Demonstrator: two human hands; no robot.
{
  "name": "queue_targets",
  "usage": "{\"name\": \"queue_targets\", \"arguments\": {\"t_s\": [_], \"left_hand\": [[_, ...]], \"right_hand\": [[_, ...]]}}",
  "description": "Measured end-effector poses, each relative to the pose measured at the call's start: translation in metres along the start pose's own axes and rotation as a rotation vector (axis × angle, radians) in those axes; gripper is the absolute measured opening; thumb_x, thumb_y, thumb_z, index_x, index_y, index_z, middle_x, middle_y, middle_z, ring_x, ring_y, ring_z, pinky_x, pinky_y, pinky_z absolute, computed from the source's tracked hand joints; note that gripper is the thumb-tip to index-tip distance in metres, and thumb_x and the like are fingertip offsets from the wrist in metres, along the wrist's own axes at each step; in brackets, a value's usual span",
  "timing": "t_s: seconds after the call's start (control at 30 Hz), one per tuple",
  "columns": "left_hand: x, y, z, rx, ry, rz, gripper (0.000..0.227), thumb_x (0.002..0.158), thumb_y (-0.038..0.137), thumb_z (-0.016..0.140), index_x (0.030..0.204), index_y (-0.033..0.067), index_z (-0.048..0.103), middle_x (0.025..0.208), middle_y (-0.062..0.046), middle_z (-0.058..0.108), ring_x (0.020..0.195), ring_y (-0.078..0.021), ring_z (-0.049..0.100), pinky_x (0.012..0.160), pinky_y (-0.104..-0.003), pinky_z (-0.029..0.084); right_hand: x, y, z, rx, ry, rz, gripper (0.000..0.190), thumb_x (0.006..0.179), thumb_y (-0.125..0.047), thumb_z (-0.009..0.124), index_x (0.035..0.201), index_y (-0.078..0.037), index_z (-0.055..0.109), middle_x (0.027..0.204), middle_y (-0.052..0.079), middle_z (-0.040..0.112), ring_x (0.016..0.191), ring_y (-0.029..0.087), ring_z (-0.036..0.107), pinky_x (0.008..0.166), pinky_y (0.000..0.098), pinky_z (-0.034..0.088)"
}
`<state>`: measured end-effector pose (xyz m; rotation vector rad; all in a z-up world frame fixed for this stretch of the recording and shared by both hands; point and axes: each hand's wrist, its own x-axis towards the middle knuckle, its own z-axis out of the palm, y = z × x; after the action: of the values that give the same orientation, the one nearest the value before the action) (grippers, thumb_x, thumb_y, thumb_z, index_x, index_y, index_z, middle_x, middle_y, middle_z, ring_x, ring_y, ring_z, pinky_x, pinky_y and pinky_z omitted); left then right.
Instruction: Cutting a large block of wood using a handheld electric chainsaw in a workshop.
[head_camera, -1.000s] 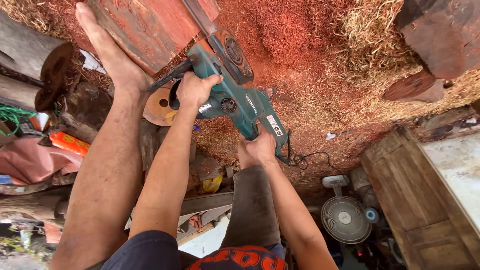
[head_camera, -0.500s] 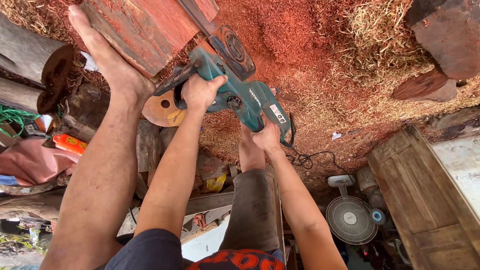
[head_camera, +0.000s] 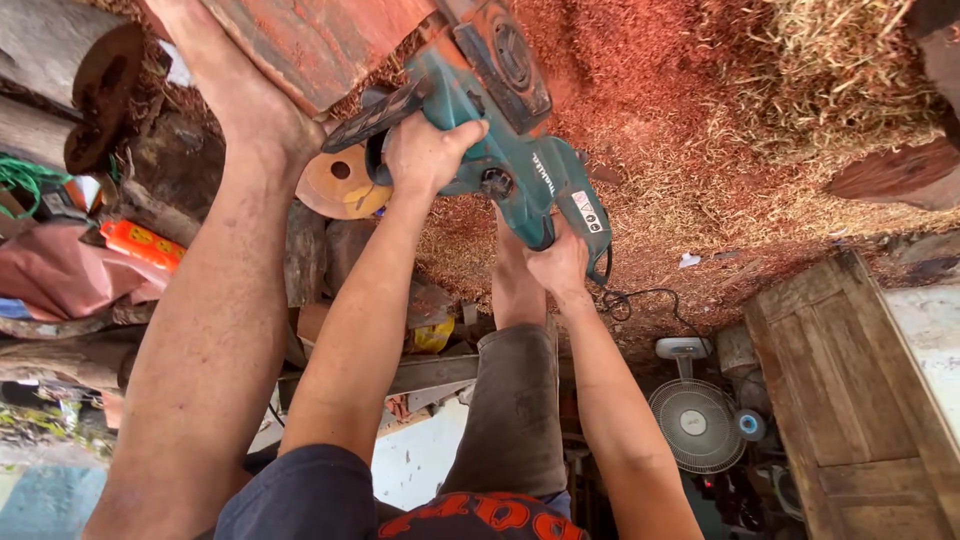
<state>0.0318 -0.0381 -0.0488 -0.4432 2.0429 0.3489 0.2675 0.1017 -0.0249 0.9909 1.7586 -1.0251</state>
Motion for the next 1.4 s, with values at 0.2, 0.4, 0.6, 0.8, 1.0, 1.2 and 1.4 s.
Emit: {"name": "queue_targets", "arguments": {"t_s": [0.2, 0.4, 0.6, 0.8, 1.0, 1.2, 1.4], "left_hand": [[-0.005, 0.002, 0.007, 0.042, -0.015, -0.044, 0.062, 0.064, 0.066, 0.073, 0.091, 0.0117, 0.081, 0.091, -0.017, 0.076, 0.090, -0.0343, 0.074, 0.082, -0.045, 0.056], [-0.010, -0.007, 0.010, 0.006, -0.042, 0.059, 0.057, 0.067, 0.065, 0.071, 0.089, 0.0135, 0.080, 0.082, -0.014, 0.077, 0.079, -0.0316, 0.074, 0.077, -0.045, 0.056], [-0.090, -0.041, 0.022, -0.144, 0.035, 0.267, 0.055, 0.076, 0.059, 0.070, 0.108, 0.0158, 0.077, 0.088, -0.009, 0.076, 0.076, -0.0303, 0.071, 0.070, -0.046, 0.055], [-0.119, -0.027, 0.012, -0.234, 0.181, 0.405, 0.046, 0.075, 0.052, 0.074, 0.102, 0.0151, 0.076, 0.096, -0.006, 0.075, 0.088, -0.0290, 0.071, 0.080, -0.047, 0.055], [-0.116, -0.021, 0.010, -0.159, 0.263, 0.348, 0.057, 0.072, 0.056, 0.076, 0.109, 0.0120, 0.075, 0.102, -0.009, 0.076, 0.089, -0.0311, 0.071, 0.079, -0.047, 0.055], [-0.091, -0.014, 0.009, -0.106, 0.137, 0.142, 0.064, 0.070, 0.059, 0.074, 0.113, 0.0110, 0.074, 0.104, -0.013, 0.076, 0.092, -0.0334, 0.073, 0.083, -0.046, 0.056], [-0.054, 0.000, 0.015, -0.109, 0.176, 0.185, 0.075, 0.066, 0.058, 0.075, 0.122, 0.0077, 0.068, 0.109, -0.020, 0.074, 0.100, -0.0382, 0.071, 0.087, -0.048, 0.054]], "right_hand": [[0.002, 0.007, -0.003, -0.064, -0.011, -0.063, 0.037, 0.072, -0.016, 0.078, 0.104, -0.003, 0.063, 0.094, 0.025, 0.072, 0.095, 0.047, 0.068, 0.086, 0.0517, 0.053], [0.003, 0.006, -0.002, 0.071, 0.044, -0.129, 0.044, 0.074, -0.011, 0.076, 0.114, -0.004, 0.060, 0.099, 0.021, 0.071, 0.094, 0.043, 0.071, 0.082, 0.0494, 0.054], [-0.036, 0.032, -0.003, 0.000, 0.143, -0.253, 0.039, 0.076, -0.008, 0.079, 0.108, -0.004, 0.057, 0.103, 0.020, 0.068, 0.100, 0.045, 0.066, 0.085, 0.0488, 0.051], [-0.057, 0.030, -0.019, 0.028, 0.169, -0.297, 0.041, 0.074, -0.007, 0.079, 0.108, -0.003, 0.056, 0.104, 0.021, 0.066, 0.099, 0.046, 0.065, 0.083, 0.0486, 0.052], [-0.051, 0.049, -0.009, -0.001, 0.162, -0.253, 0.043, 0.073, -0.007, 0.078, 0.110, -0.002, 0.058, 0.101, 0.023, 0.069, 0.096, 0.045, 0.068, 0.082, 0.0490, 0.053], [-0.033, 0.034, -0.006, 0.061, 0.168, -0.342, 0.045, 0.078, -0.010, 0.079, 0.119, -0.002, 0.061, 0.104, 0.024, 0.071, 0.099, 0.046, 0.069, 0.084, 0.0495, 0.054], [-0.007, 0.025, -0.017, 0.055, 0.146, -0.314, 0.042, 0.077, -0.012, 0.078, 0.114, -0.002, 0.060, 0.100, 0.024, 0.072, 0.093, 0.043, 0.071, 0.081, 0.0493, 0.055]]}}
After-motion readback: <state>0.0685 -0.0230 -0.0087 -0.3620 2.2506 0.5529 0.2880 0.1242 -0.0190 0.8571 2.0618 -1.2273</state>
